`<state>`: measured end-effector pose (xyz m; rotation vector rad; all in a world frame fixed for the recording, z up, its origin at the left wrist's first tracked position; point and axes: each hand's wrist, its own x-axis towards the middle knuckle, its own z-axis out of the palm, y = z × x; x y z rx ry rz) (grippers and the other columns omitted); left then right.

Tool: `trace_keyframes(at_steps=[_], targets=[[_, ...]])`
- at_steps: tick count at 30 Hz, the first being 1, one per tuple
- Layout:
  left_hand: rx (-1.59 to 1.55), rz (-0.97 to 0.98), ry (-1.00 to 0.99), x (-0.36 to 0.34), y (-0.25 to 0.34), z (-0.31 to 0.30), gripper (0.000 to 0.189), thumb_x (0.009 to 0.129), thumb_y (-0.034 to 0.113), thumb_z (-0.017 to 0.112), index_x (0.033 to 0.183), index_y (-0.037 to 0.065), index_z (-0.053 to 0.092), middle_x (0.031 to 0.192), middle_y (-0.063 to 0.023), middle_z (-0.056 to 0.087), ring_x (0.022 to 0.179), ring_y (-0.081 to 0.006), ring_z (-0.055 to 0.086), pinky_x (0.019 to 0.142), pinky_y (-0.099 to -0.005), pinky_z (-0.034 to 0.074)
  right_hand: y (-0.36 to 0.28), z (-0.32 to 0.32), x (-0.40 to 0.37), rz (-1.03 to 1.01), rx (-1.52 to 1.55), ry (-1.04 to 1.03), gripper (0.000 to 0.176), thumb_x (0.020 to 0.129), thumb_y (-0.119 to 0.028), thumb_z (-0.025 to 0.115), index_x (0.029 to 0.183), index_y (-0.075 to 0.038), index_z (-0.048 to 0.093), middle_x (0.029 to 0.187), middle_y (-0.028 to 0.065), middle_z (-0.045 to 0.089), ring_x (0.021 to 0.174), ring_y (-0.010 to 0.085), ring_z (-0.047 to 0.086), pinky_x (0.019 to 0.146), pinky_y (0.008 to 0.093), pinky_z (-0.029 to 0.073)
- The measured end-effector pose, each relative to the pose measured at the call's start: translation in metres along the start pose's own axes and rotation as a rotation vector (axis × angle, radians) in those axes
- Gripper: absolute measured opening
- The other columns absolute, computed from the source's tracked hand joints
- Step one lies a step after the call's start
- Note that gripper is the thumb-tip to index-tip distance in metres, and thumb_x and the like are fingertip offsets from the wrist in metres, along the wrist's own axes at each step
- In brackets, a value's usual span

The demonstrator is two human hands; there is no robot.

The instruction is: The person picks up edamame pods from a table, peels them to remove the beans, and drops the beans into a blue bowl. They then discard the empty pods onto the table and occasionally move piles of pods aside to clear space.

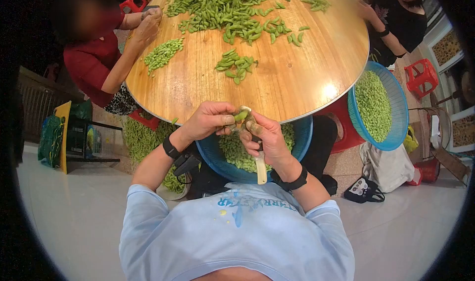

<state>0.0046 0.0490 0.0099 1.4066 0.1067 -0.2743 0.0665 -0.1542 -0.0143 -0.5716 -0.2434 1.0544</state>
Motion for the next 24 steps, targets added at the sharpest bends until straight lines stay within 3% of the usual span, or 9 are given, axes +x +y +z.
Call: trace_keyframes(at_steps=[2,6,8,9,11,12,19,22,24], targets=[[-0.325,-0.045,-0.118,0.002,-0.002,0.001,0.018,0.092,0.009,0.057,0.106,-0.002,0.060,0.080,-0.0006,0.060,0.063,-0.0054,0.055,0.051,-0.0182,0.040,-0.002,0.000,-0.001,0.036,0.056,-0.046,0.032,0.096,-0.015,0.050,0.126,-0.005,0.051,0.075,0.0050,0.051,0.051,0.0068,0.038,0.040,0.0189,0.034],[-0.497,-0.110,-0.134,0.004,-0.004,0.008,0.018,0.093,0.011,0.056,0.106,-0.001,0.060,0.078,0.0007,0.059,0.063,-0.0052,0.055,0.051,-0.0179,0.039,-0.002,0.005,-0.001,0.040,0.048,0.045,0.029,0.096,-0.018,0.053,0.121,-0.005,0.053,0.078,0.0067,0.053,0.051,0.0081,0.040,0.040,0.0187,0.034],[0.070,0.081,0.084,0.005,-0.003,0.013,0.015,0.089,0.008,0.059,0.101,-0.001,0.060,0.075,-0.0038,0.060,0.062,-0.0132,0.058,0.051,-0.0229,0.042,0.000,0.008,0.000,0.036,0.077,0.136,0.027,0.095,-0.019,0.053,0.118,-0.005,0.054,0.079,0.0076,0.054,0.051,0.0085,0.041,0.040,0.0188,0.035],[0.071,0.082,0.083,0.005,-0.004,0.014,0.015,0.089,0.008,0.059,0.101,-0.001,0.060,0.075,-0.0038,0.060,0.062,-0.0132,0.058,0.051,-0.0229,0.042,0.001,0.009,-0.001,0.058,0.104,0.179,0.027,0.095,-0.018,0.053,0.119,-0.006,0.052,0.079,0.0074,0.054,0.052,0.0082,0.041,0.039,0.0182,0.035],[0.987,0.681,0.212,0.004,-0.005,0.014,0.017,0.081,0.004,0.063,0.097,-0.002,0.060,0.073,-0.0114,0.059,0.063,-0.0244,0.060,0.054,-0.0311,0.046,0.005,0.010,0.001,0.087,0.131,0.219,0.027,0.095,-0.017,0.053,0.120,-0.008,0.051,0.079,0.0073,0.053,0.052,0.0079,0.041,0.039,0.0177,0.035],[1.058,0.721,0.237,0.001,-0.002,0.017,0.018,0.074,0.002,0.064,0.092,-0.002,0.060,0.072,-0.0167,0.055,0.064,-0.0324,0.058,0.057,-0.0382,0.047,0.006,0.011,0.001,0.094,0.142,0.213,0.020,0.096,-0.019,0.053,0.112,-0.006,0.053,0.080,0.0088,0.055,0.052,0.0088,0.043,0.038,0.0184,0.035],[1.167,0.673,0.297,-0.012,-0.002,0.020,0.010,0.076,0.003,0.064,0.084,-0.001,0.059,0.067,-0.0141,0.053,0.062,-0.0331,0.057,0.054,-0.0399,0.045,0.014,0.015,0.000,0.122,0.106,0.221,0.016,0.097,-0.018,0.049,0.101,-0.004,0.055,0.079,0.0103,0.056,0.050,0.0098,0.044,0.038,0.0191,0.035],[0.994,0.592,0.175,-0.010,0.000,0.014,0.009,0.083,0.008,0.062,0.084,-0.001,0.061,0.063,-0.0111,0.051,0.057,-0.0253,0.055,0.053,-0.0350,0.045,0.014,0.014,-0.004,0.103,0.056,0.216,0.018,0.097,-0.017,0.049,0.105,-0.003,0.056,0.078,0.0105,0.056,0.050,0.0094,0.043,0.038,0.0191,0.035],[0.638,0.319,0.084,-0.009,0.004,0.013,0.017,0.091,0.013,0.057,0.083,-0.001,0.062,0.062,-0.0077,0.049,0.055,-0.0147,0.051,0.053,-0.0306,0.044,0.010,0.014,-0.006,0.077,0.018,0.208,0.019,0.097,-0.016,0.049,0.109,-0.002,0.056,0.079,0.0101,0.057,0.050,0.0095,0.044,0.038,0.0192,0.034]])
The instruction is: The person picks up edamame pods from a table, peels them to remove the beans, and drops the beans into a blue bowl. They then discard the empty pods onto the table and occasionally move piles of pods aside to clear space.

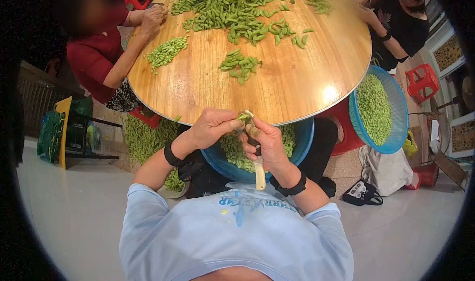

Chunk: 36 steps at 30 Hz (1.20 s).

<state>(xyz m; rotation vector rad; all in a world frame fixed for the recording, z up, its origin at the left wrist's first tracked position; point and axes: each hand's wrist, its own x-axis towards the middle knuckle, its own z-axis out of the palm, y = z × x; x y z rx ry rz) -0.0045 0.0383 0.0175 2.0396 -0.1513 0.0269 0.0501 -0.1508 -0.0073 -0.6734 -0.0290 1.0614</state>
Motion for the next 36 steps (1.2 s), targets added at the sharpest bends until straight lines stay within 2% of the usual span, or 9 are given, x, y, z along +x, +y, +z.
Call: trace_keyframes(at_steps=[3,7,8,10,12,15,23,34,36], targets=[[-0.329,-0.217,-0.031,0.001,-0.003,0.010,0.021,0.092,0.017,0.055,0.085,-0.003,0.056,0.062,-0.0116,0.052,0.055,-0.0158,0.053,0.054,-0.0328,0.044,0.000,-0.010,0.000,-0.135,-0.256,0.011,0.023,0.096,-0.013,0.051,0.115,-0.001,0.055,0.080,0.0091,0.058,0.053,0.0107,0.048,0.040,0.0215,0.037],[-0.133,-0.221,-0.017,0.000,0.001,0.021,0.016,0.093,0.012,0.052,0.093,-0.002,0.059,0.066,-0.0059,0.053,0.061,-0.0102,0.053,0.056,-0.0282,0.045,0.007,-0.018,0.006,-0.540,-0.935,0.204,0.036,0.087,-0.005,0.061,0.120,0.003,0.052,0.083,0.0111,0.059,0.064,0.0172,0.058,0.051,0.0285,0.047],[-0.095,-0.207,-0.009,0.000,0.003,0.022,0.014,0.090,0.009,0.052,0.091,-0.003,0.056,0.066,-0.0129,0.055,0.062,-0.0206,0.057,0.056,-0.0338,0.046,0.006,-0.019,0.010,-0.540,-0.933,0.204,0.036,0.087,-0.005,0.061,0.120,0.003,0.052,0.083,0.0111,0.059,0.064,0.0172,0.058,0.051,0.0285,0.047],[-0.060,-0.196,-0.005,-0.001,0.006,0.024,0.011,0.086,0.006,0.051,0.089,-0.005,0.053,0.066,-0.0199,0.057,0.063,-0.0311,0.061,0.057,-0.0394,0.046,0.004,-0.020,0.016,-1.049,-1.398,0.124,0.046,0.077,0.000,0.068,0.119,0.005,0.050,0.087,0.0153,0.058,0.070,0.0246,0.060,0.059,0.0317,0.050],[0.098,-0.097,0.010,-0.002,0.008,0.025,0.012,0.080,0.000,0.049,0.090,-0.006,0.052,0.073,-0.0272,0.058,0.072,-0.0441,0.060,0.062,-0.0463,0.046,0.000,-0.017,0.014,-1.040,-1.472,0.118,0.048,0.074,0.002,0.069,0.118,0.006,0.050,0.089,0.0167,0.057,0.071,0.0273,0.060,0.058,0.0322,0.050],[0.203,-0.090,-0.005,-0.004,0.009,0.027,0.007,0.085,0.001,0.049,0.087,-0.005,0.053,0.071,-0.0231,0.059,0.068,-0.0370,0.063,0.059,-0.0404,0.049,-0.001,-0.016,0.012,-1.070,-1.589,0.102,0.050,0.071,0.004,0.069,0.116,0.006,0.049,0.093,0.0185,0.056,0.073,0.0312,0.060,0.059,0.0336,0.051],[0.227,-0.010,0.059,-0.004,0.009,0.033,0.006,0.079,-0.001,0.052,0.083,-0.005,0.053,0.066,-0.0242,0.058,0.065,-0.0408,0.062,0.056,-0.0427,0.048,0.001,-0.013,0.010,-1.177,-1.668,0.039,0.048,0.066,0.005,0.068,0.111,0.007,0.049,0.098,0.0226,0.055,0.080,0.0360,0.060,0.063,0.0368,0.053],[0.287,0.131,0.195,-0.012,-0.001,0.047,0.005,0.076,-0.002,0.054,0.081,-0.003,0.055,0.067,-0.0242,0.057,0.064,-0.0420,0.060,0.053,-0.0431,0.047,0.003,-0.012,0.009,-0.989,-1.562,-0.066,0.043,0.066,0.009,0.060,0.108,0.008,0.048,0.094,0.0240,0.054,0.081,0.0405,0.057,0.068,0.0418,0.050],[0.270,0.149,0.077,-0.010,-0.001,0.040,0.004,0.079,0.001,0.053,0.078,-0.003,0.054,0.063,-0.0226,0.057,0.061,-0.0404,0.059,0.052,-0.0422,0.047,-0.004,-0.014,0.007,-0.978,-1.542,-0.107,0.042,0.066,0.009,0.059,0.107,0.007,0.049,0.094,0.0237,0.054,0.080,0.0404,0.057,0.067,0.0416,0.050]])
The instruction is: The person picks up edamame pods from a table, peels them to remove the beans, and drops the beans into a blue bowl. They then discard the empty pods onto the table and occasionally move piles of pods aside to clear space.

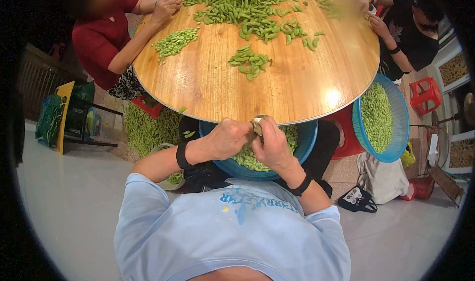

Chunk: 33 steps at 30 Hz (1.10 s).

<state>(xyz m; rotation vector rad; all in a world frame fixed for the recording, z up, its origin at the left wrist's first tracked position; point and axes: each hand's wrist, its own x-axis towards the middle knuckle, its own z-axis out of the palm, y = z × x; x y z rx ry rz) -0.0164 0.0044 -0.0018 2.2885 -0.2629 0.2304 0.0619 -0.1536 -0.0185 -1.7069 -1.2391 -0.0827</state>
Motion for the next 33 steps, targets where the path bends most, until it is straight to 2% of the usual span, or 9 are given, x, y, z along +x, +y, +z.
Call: trace_keyframes(at_steps=[4,9,14,17,19,23,28,32,33], targets=[[-0.375,-0.299,-0.068,0.003,0.011,-0.011,0.012,0.083,0.005,0.052,0.075,-0.003,0.052,0.059,-0.0208,0.054,0.058,-0.0395,0.058,0.052,-0.0423,0.046,0.004,0.001,0.002,0.008,0.005,0.055,0.039,0.066,0.010,0.056,0.104,0.005,0.050,0.090,0.0222,0.053,0.077,0.0396,0.057,0.064,0.0411,0.049],[-0.053,-0.161,-0.124,-0.015,0.015,-0.012,0.016,0.081,0.009,0.053,0.070,-0.003,0.055,0.060,-0.0247,0.056,0.058,-0.0409,0.059,0.054,-0.0482,0.047,0.002,0.003,0.000,0.097,-0.031,0.029,0.035,0.065,0.010,0.057,0.100,0.004,0.051,0.087,0.0202,0.052,0.074,0.0385,0.056,0.063,0.0418,0.048],[0.579,-0.213,-0.621,-0.069,0.016,-0.079,0.008,0.068,0.007,0.059,0.062,0.002,0.061,0.064,-0.0204,0.062,0.065,-0.0336,0.066,0.058,-0.0405,0.053,0.014,-0.013,-0.014,0.111,-0.008,-0.166,0.028,0.065,0.006,0.059,0.092,0.002,0.054,0.081,0.0167,0.053,0.072,0.0366,0.055,0.061,0.0405,0.046],[0.827,-0.178,-0.478,-0.080,0.015,-0.103,0.005,0.070,0.005,0.059,0.072,0.001,0.061,0.070,-0.0187,0.061,0.069,-0.0338,0.063,0.060,-0.0422,0.051,0.009,-0.014,-0.014,-0.053,0.084,-0.197,0.020,0.068,0.006,0.060,0.087,0.002,0.057,0.076,0.0149,0.054,0.068,0.0313,0.055,0.059,0.0355,0.045],[0.682,-0.156,-0.412,-0.038,0.015,-0.110,0.008,0.072,0.001,0.056,0.080,0.000,0.057,0.073,-0.0191,0.057,0.071,-0.0367,0.060,0.060,-0.0447,0.049,0.010,-0.008,-0.014,-0.053,0.056,-0.147,0.019,0.069,0.005,0.061,0.088,0.002,0.057,0.077,0.0153,0.055,0.066,0.0306,0.055,0.060,0.0367,0.046],[0.406,0.068,0.113,0.051,-0.034,-0.078,0.018,0.078,-0.003,0.054,0.096,0.000,0.056,0.088,-0.0194,0.054,0.079,-0.0408,0.057,0.068,-0.0460,0.049,0.004,-0.002,-0.015,0.068,0.106,-0.163,0.022,0.068,0.004,0.060,0.088,0.001,0.055,0.074,0.0156,0.053,0.067,0.0333,0.055,0.059,0.0393,0.045],[0.507,-0.019,0.138,0.099,-0.076,-0.054,0.008,0.075,0.000,0.059,0.083,-0.001,0.058,0.081,-0.0194,0.056,0.076,-0.0408,0.059,0.066,-0.0461,0.050,0.005,-0.010,-0.017,0.164,0.134,-0.110,0.018,0.073,0.004,0.061,0.090,0.002,0.055,0.072,0.0142,0.052,0.060,0.0278,0.054,0.054,0.0348,0.043],[0.396,0.116,0.336,0.080,-0.072,-0.067,0.016,0.079,0.002,0.059,0.094,-0.003,0.061,0.078,-0.0165,0.059,0.070,-0.0333,0.061,0.062,-0.0395,0.050,0.013,-0.011,-0.024,0.203,0.162,-0.036,0.017,0.075,0.004,0.062,0.091,0.002,0.056,0.069,0.0119,0.054,0.056,0.0200,0.053,0.053,0.0302,0.042],[0.179,-0.101,0.264,0.072,-0.059,-0.075,0.018,0.079,0.004,0.060,0.095,-0.003,0.063,0.075,-0.0163,0.060,0.066,-0.0294,0.061,0.060,-0.0364,0.049,0.014,-0.008,-0.026,0.204,0.170,-0.031,0.017,0.075,0.004,0.062,0.091,0.002,0.056,0.069,0.0119,0.054,0.056,0.0200,0.053,0.053,0.0302,0.042]])
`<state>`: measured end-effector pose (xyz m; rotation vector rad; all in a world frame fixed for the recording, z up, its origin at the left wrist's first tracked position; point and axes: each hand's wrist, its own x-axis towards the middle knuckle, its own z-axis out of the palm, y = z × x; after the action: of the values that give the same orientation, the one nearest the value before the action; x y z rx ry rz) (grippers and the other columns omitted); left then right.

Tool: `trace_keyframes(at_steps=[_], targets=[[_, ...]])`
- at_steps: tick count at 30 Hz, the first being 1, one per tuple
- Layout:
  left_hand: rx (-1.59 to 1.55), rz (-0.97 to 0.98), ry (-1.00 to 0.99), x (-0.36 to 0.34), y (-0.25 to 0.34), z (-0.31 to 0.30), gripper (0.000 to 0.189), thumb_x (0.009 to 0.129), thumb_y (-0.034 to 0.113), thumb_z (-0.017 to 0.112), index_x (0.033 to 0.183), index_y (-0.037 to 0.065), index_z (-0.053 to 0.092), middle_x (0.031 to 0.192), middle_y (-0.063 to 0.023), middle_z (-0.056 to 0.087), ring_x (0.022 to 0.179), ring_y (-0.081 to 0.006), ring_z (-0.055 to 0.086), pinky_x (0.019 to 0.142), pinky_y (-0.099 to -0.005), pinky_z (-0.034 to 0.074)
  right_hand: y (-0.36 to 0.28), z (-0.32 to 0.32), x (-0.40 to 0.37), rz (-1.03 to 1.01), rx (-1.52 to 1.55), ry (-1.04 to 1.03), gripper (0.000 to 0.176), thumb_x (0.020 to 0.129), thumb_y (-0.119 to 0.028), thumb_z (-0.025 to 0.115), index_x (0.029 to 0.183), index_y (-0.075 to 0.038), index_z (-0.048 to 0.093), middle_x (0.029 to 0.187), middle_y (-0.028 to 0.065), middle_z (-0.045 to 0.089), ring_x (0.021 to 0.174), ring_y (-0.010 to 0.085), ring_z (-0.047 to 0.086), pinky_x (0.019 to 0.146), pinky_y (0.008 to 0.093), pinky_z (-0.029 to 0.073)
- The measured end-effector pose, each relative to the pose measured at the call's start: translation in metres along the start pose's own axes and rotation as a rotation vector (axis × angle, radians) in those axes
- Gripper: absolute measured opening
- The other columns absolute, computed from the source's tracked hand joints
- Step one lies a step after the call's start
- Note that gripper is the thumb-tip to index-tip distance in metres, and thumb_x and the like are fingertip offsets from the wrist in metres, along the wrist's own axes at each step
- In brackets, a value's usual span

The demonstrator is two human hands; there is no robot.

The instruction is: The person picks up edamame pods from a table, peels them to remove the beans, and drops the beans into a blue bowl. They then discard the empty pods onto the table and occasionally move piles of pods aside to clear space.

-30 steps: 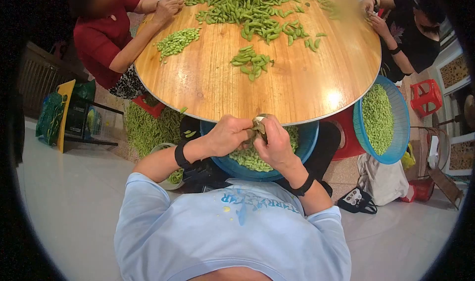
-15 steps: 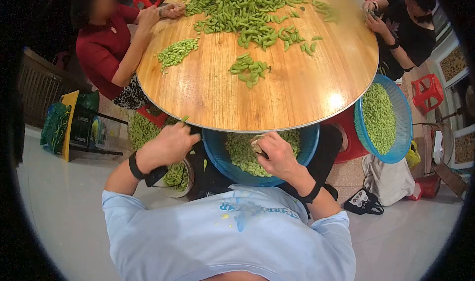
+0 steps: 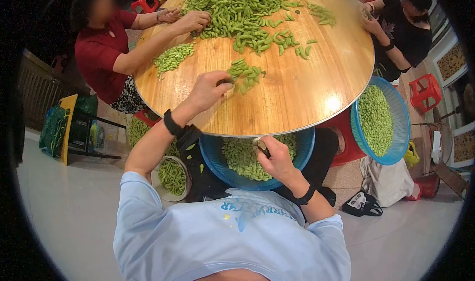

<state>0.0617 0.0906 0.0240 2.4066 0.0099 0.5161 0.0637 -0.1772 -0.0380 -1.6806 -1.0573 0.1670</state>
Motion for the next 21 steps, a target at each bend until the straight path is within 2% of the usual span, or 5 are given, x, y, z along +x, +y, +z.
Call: trace_keyframes(at_steps=[5,8,12,17,21], targets=[[-0.473,-0.457,-0.164,-0.031,0.005,-0.022,0.018,0.083,0.009,0.059,0.095,-0.003,0.065,0.066,-0.0021,0.058,0.055,-0.0080,0.053,0.052,-0.0248,0.044,0.001,0.006,0.003,0.179,0.202,-0.060,0.018,0.086,-0.001,0.055,0.103,0.003,0.056,0.074,0.0051,0.059,0.058,0.0094,0.052,0.053,0.0240,0.043],[-0.704,-0.624,-0.185,-0.043,-0.004,-0.025,0.017,0.082,0.009,0.060,0.091,-0.005,0.064,0.065,-0.0034,0.058,0.055,-0.0087,0.054,0.052,-0.0250,0.044,0.001,0.011,0.004,0.224,0.368,-0.103,0.021,0.091,-0.005,0.051,0.110,0.002,0.055,0.076,0.0024,0.058,0.060,0.0062,0.051,0.052,0.0216,0.042],[-0.631,-0.587,-0.190,-0.051,-0.008,-0.022,0.021,0.084,0.014,0.059,0.094,-0.004,0.062,0.066,-0.0036,0.058,0.051,-0.0069,0.052,0.045,-0.0203,0.041,-0.009,0.011,0.008,0.312,0.430,-0.134,0.022,0.092,-0.008,0.050,0.112,0.001,0.054,0.077,0.0019,0.058,0.060,0.0057,0.051,0.051,0.0203,0.040],[-0.068,-0.369,-0.179,-0.061,-0.005,-0.022,0.026,0.077,0.020,0.069,0.089,-0.002,0.064,0.083,-0.0115,0.059,0.074,-0.0214,0.060,0.067,-0.0326,0.049,-0.017,0.011,0.011,0.441,0.502,-0.115,0.021,0.091,-0.007,0.052,0.110,0.001,0.056,0.073,0.0016,0.057,0.060,0.0069,0.051,0.055,0.0223,0.043],[-0.045,-0.342,-0.265,-0.069,0.003,-0.034,0.024,0.075,0.016,0.069,0.093,0.001,0.064,0.090,-0.0140,0.057,0.083,-0.0267,0.060,0.073,-0.0351,0.048,-0.017,0.012,0.011,0.449,0.570,-0.119,0.021,0.092,-0.008,0.051,0.110,0.001,0.055,0.074,0.0021,0.058,0.060,0.0065,0.051,0.054,0.0221,0.043]])
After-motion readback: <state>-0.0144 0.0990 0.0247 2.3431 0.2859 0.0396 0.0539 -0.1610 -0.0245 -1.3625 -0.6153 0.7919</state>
